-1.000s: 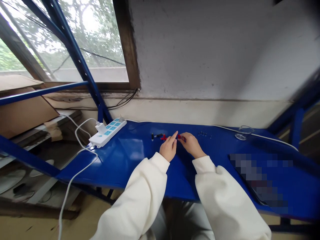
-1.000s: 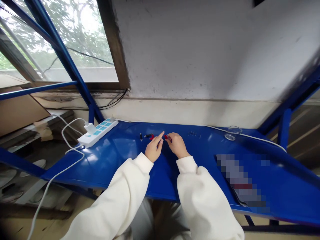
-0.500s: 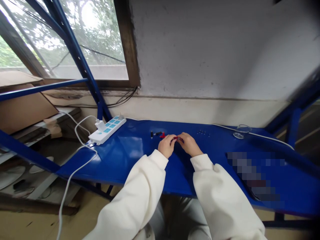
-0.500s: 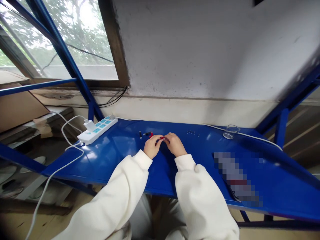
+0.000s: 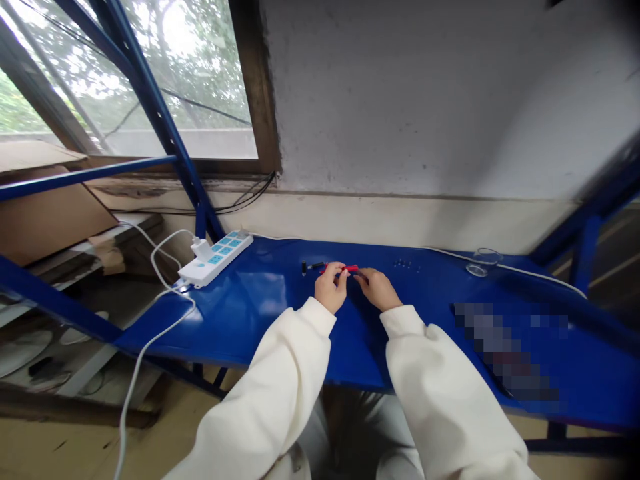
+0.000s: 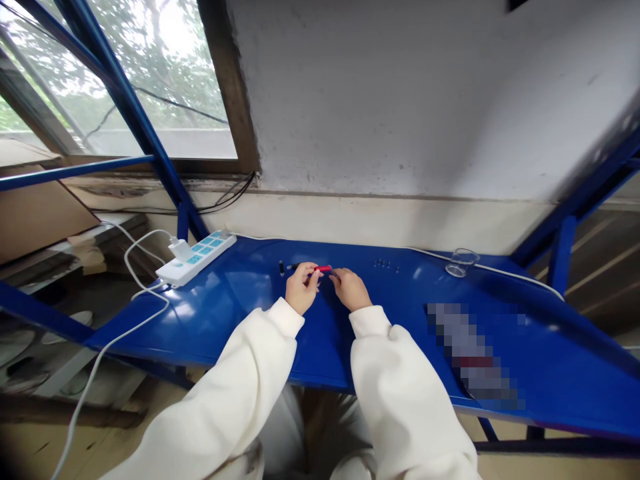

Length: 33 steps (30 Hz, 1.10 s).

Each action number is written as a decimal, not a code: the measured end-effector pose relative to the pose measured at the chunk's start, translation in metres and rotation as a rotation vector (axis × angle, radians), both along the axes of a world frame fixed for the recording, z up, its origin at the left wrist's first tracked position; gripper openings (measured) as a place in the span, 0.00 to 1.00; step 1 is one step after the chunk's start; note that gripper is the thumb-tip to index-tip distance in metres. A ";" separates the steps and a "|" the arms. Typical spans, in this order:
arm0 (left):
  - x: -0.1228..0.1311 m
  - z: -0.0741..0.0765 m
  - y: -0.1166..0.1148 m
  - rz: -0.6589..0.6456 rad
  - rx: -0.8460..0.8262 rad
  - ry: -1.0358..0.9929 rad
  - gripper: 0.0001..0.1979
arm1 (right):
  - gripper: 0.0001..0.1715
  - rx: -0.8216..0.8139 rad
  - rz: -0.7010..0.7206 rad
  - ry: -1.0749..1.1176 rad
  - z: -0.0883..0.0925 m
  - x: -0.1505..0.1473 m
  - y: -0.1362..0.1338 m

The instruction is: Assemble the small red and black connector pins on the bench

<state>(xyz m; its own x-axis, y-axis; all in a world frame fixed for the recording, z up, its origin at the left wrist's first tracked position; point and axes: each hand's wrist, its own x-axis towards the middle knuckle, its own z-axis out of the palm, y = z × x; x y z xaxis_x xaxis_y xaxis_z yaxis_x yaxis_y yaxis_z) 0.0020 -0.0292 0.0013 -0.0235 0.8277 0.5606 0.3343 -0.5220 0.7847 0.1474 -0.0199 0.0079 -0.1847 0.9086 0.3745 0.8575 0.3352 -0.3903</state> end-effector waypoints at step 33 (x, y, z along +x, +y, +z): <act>-0.004 0.008 0.000 -0.012 -0.084 -0.146 0.11 | 0.07 0.067 0.028 0.233 -0.005 -0.012 0.004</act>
